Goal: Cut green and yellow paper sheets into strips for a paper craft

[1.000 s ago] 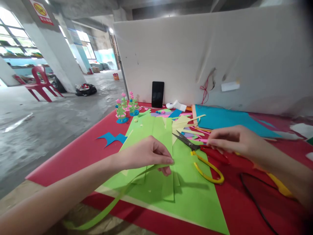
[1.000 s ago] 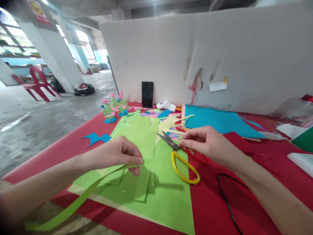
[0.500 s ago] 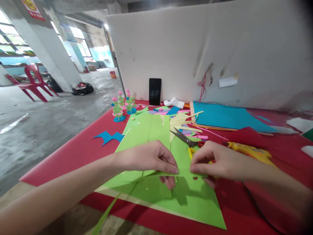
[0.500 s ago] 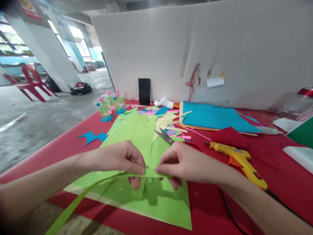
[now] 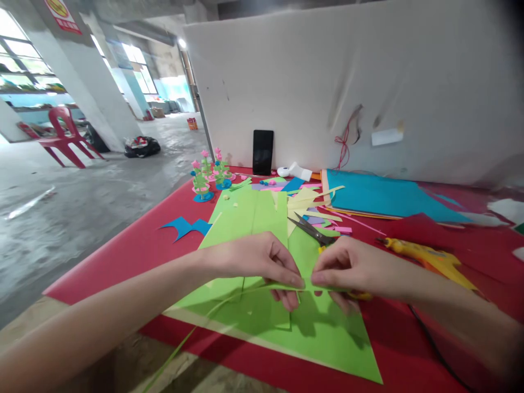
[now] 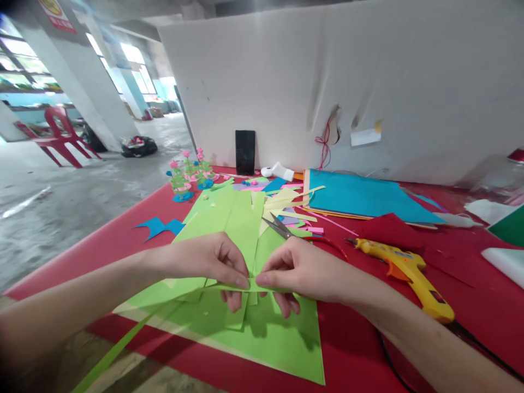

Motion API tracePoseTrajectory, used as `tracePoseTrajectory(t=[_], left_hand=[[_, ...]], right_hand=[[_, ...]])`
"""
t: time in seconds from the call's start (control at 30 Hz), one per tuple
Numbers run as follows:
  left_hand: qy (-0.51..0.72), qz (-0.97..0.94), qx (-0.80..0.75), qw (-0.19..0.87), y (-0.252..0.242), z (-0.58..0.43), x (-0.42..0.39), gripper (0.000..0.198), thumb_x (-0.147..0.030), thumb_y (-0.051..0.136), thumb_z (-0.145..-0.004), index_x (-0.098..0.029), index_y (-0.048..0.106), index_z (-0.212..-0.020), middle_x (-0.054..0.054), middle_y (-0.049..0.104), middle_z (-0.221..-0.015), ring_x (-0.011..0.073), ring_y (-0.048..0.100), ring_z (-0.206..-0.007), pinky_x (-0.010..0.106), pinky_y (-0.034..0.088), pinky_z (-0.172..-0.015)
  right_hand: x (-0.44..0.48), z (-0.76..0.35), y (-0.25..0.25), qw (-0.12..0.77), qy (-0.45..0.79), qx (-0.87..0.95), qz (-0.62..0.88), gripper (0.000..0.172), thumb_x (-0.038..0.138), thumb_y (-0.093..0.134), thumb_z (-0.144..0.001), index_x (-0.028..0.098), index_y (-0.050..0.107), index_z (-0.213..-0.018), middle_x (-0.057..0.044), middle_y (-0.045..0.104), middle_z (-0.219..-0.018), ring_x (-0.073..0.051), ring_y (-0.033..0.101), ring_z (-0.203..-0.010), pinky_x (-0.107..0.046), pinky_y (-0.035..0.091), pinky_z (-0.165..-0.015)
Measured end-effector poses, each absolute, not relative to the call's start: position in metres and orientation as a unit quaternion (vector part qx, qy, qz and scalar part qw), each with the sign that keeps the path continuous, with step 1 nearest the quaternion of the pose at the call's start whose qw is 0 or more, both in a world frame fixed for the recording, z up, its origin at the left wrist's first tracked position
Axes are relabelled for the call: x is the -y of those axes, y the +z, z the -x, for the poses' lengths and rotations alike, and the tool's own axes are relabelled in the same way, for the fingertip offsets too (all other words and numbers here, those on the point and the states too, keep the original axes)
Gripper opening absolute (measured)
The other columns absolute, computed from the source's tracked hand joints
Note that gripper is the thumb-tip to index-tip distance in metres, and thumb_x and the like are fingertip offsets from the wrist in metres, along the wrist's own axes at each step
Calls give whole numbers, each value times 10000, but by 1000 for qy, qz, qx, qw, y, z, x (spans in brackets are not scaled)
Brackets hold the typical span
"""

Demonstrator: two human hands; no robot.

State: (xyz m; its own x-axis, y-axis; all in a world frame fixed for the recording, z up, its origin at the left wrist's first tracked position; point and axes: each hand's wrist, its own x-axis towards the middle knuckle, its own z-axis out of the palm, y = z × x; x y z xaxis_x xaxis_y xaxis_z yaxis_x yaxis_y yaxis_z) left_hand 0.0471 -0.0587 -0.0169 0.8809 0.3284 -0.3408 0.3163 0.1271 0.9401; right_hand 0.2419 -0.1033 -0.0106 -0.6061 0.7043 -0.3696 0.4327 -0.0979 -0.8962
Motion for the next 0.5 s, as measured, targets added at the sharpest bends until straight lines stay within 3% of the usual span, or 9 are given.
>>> tracePoseTrajectory(t=[0.3, 0.5], left_hand=[[-28, -622, -201, 756, -18, -48, 60, 124, -199, 559, -764, -137, 665, -784, 22, 691, -688, 98, 626, -614, 188, 475, -601], [-35, -618, -226, 752, -21, -28, 55, 127, -227, 591, -739, -130, 665, -777, 37, 695, -694, 118, 629, -611, 222, 493, -606]], right_hand=[[104, -248, 2, 63, 627, 629, 455, 234, 352, 552, -733, 138, 606, -654, 38, 527, -407, -41, 426, -352, -170, 304, -403], [106, -272, 9, 77, 617, 611, 490, 252, 381, 558, -729, 169, 566, -593, 50, 499, -345, -66, 418, -305, -206, 307, -372]])
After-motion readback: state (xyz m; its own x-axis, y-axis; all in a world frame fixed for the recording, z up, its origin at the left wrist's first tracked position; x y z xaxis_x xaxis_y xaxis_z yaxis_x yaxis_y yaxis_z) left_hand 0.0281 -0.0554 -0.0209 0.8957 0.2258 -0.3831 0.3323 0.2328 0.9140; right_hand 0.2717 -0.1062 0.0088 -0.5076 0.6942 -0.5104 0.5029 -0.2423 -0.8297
